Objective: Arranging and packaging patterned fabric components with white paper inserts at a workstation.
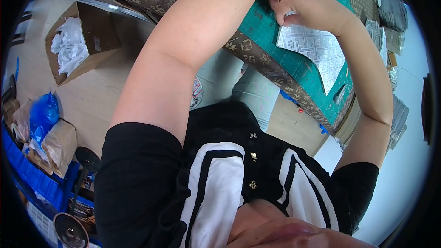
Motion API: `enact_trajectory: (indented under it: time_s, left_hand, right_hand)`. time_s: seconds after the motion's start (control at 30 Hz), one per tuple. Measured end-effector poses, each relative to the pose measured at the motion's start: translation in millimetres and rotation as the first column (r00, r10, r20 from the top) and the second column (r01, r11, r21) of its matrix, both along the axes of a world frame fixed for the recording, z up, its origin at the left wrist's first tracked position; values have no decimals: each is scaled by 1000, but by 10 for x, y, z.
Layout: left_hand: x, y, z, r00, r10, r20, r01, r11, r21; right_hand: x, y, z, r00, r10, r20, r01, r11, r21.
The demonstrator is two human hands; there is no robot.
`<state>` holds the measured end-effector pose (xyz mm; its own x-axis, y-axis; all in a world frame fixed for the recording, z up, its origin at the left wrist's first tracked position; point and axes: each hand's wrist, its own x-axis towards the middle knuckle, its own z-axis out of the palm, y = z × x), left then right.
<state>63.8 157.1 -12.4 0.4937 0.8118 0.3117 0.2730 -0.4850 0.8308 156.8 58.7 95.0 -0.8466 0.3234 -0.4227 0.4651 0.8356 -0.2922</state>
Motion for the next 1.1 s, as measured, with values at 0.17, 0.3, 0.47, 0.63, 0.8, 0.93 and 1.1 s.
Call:
enact_trajectory:
  time_s: [0.17, 0.3, 0.47, 0.63, 0.8, 0.93, 1.1]
  left_hand:
    - [4, -5, 13, 1000, 10, -5, -10, 1000, -24]
    - [14, 23, -1, 999, -17, -41, 19, 998, 56]
    - [13, -5, 14, 1000, -4, -7, 4, 999, -39]
    - [-15, -79, 84, 1000, -8, 13, 9, 994, -107]
    - [-66, -94, 130, 1000, -10, -15, 8, 993, -121]
    - [-68, -104, 119, 1000, 1, -14, -2, 999, -34]
    - [-46, -77, 79, 1000, -7, -11, 6, 999, -53]
  right_hand:
    - [13, -33, 64, 999, -26, 21, 26, 1000, -3]
    - [-34, -106, 81, 994, -63, 94, 61, 998, 31]
    - [11, -19, 0, 998, -17, 61, 17, 1000, 9]
    - [31, 5, -36, 989, -52, 141, 60, 996, -59]
    - [31, 11, -55, 993, -56, 105, 63, 996, -59]
    - [-1, -13, -36, 987, -97, 125, 104, 993, -54]
    - [57, 30, -76, 998, -37, 51, 40, 998, -53]
